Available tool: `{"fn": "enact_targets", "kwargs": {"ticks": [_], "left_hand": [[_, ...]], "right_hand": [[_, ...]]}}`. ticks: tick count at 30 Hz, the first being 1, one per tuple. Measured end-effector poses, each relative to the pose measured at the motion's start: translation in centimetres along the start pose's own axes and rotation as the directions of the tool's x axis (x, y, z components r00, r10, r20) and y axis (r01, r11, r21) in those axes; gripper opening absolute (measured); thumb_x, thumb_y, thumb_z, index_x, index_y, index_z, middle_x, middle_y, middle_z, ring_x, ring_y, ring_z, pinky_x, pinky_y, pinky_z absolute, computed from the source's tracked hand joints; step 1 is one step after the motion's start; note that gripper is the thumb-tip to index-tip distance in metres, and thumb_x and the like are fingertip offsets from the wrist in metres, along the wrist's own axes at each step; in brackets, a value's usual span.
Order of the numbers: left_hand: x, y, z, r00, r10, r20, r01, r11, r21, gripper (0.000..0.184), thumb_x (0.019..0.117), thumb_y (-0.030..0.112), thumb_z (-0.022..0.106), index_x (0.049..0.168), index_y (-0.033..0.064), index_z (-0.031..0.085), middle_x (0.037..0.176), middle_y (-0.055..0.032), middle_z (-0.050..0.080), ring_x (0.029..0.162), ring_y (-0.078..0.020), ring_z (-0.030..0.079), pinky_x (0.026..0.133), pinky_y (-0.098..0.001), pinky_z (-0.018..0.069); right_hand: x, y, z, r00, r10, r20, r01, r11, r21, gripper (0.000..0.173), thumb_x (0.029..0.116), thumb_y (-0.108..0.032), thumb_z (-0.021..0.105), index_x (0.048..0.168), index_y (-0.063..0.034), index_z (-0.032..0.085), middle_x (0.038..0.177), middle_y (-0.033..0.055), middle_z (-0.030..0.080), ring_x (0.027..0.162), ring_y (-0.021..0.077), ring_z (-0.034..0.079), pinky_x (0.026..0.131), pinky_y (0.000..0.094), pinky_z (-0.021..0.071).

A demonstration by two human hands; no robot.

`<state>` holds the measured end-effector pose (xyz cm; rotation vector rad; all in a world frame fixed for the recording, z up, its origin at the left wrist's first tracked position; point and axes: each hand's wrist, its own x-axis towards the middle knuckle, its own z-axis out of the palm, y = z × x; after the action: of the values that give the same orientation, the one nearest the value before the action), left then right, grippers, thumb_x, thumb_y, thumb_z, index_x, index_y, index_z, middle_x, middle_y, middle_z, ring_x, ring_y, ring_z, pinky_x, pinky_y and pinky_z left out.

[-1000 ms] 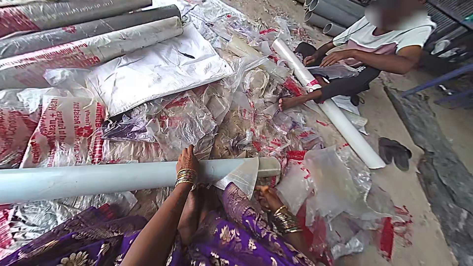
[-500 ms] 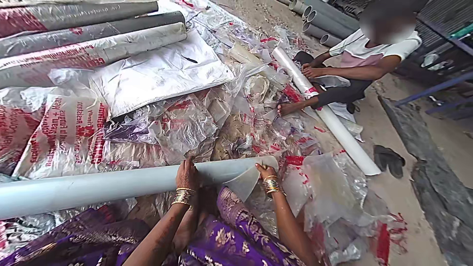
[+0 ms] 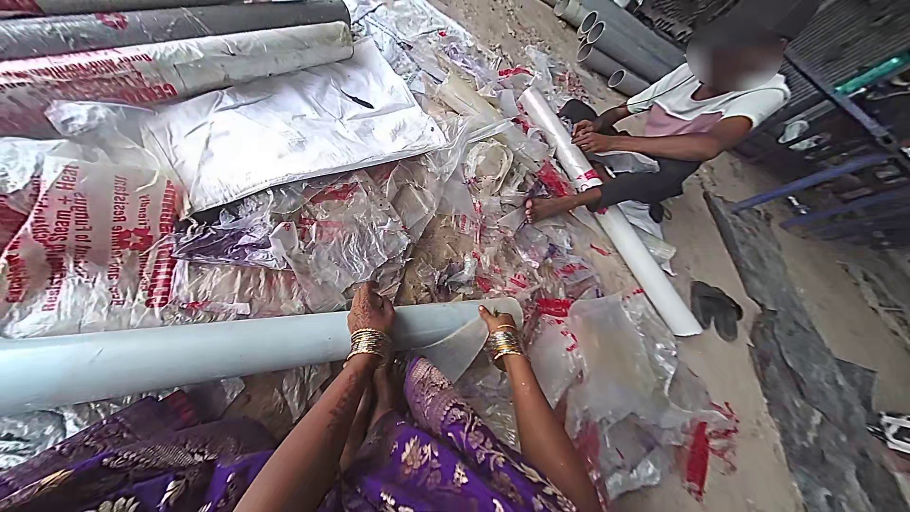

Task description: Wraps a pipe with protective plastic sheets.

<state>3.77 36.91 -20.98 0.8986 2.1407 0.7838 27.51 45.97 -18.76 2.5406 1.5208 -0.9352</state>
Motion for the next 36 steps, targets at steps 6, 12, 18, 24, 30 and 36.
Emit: {"fn": "enact_targets", "kwargs": {"ticks": [6, 12, 18, 24, 30, 36], "left_hand": [[0.9, 1.9, 0.3, 0.975, -0.207, 0.084, 0.195, 0.971, 0.137, 0.041, 0.1047, 0.022, 0.051, 0.145, 0.0146, 0.055, 0.147, -0.0158, 0.057, 0.124, -0.0381, 0.063, 0.098, -0.0596, 0.0498], [0.5, 1.7, -0.2, 0.979, -0.192, 0.062, 0.178, 0.968, 0.175, 0.039, 0.1070, 0.015, 0.043, 0.145, 0.0128, 0.054, 0.149, -0.0164, 0.055, 0.126, -0.0390, 0.062, 0.098, -0.0572, 0.0505], [-1.0, 0.6, 0.2, 0.999, -0.038, 0.010, 0.035, 0.976, 0.213, 0.038, 0.1081, 0.016, 0.042, 0.141, 0.0077, 0.058, 0.145, -0.0215, 0.057, 0.126, -0.0419, 0.061, 0.098, -0.0583, 0.0510], [-1.1, 0.3, 0.6, 0.999, 0.034, 0.025, -0.039, 0.974, 0.223, 0.036, 0.1084, 0.015, 0.043, 0.137, 0.0054, 0.061, 0.141, -0.0238, 0.059, 0.125, -0.0440, 0.061, 0.098, -0.0581, 0.0509], [-1.2, -0.1, 0.4, 0.996, 0.081, 0.024, -0.084, 0.976, 0.202, 0.034, 0.1071, 0.012, 0.043, 0.133, 0.0046, 0.064, 0.138, -0.0236, 0.061, 0.125, -0.0432, 0.061, 0.097, -0.0561, 0.0513], [-1.1, -0.4, 0.4, 0.995, 0.098, 0.034, -0.103, 0.970, 0.219, 0.034, 0.1069, 0.012, 0.044, 0.133, 0.0039, 0.064, 0.138, -0.0231, 0.061, 0.125, -0.0413, 0.062, 0.097, -0.0541, 0.0520]], "right_hand": [[-1.5, 2.0, 2.1, 0.988, 0.039, -0.149, -0.008, 0.980, 0.200, 0.047, 0.1056, -0.036, 0.059, 0.117, 0.0090, 0.069, 0.126, 0.0304, 0.065, 0.122, 0.0401, 0.059, 0.106, 0.0568, 0.0409], [-4.8, 2.9, 3.4, 0.971, 0.135, -0.197, -0.050, 0.921, 0.386, 0.041, 0.1052, -0.029, 0.061, 0.114, 0.0093, 0.070, 0.124, 0.0295, 0.066, 0.121, 0.0380, 0.059, 0.106, 0.0540, 0.0390], [-5.0, 4.3, 3.8, 0.981, 0.001, -0.194, 0.057, 0.955, 0.291, 0.038, 0.1066, -0.025, 0.058, 0.109, 0.0111, 0.071, 0.118, 0.0317, 0.067, 0.116, 0.0401, 0.060, 0.105, 0.0541, 0.0404], [-3.0, 6.9, -0.3, 0.990, 0.039, 0.132, -0.067, 0.976, 0.209, 0.055, 0.1076, -0.048, 0.048, 0.114, 0.0039, 0.063, 0.081, 0.0078, 0.063, 0.062, 0.0110, 0.052, 0.061, 0.0286, 0.0429], [-0.8, 7.1, -6.2, 0.999, -0.009, 0.036, -0.001, 0.961, 0.276, 0.029, 0.1088, -0.006, 0.045, 0.133, 0.0052, 0.056, 0.106, 0.0141, 0.065, 0.077, 0.0139, 0.057, 0.069, 0.0300, 0.0473], [0.7, 2.7, -5.5, 0.899, -0.437, 0.024, 0.393, 0.783, -0.483, 0.028, 0.1009, -0.011, 0.060, 0.121, -0.0179, 0.078, 0.132, 0.0150, 0.067, 0.130, 0.0353, 0.056, 0.113, 0.0653, 0.0247]]}}
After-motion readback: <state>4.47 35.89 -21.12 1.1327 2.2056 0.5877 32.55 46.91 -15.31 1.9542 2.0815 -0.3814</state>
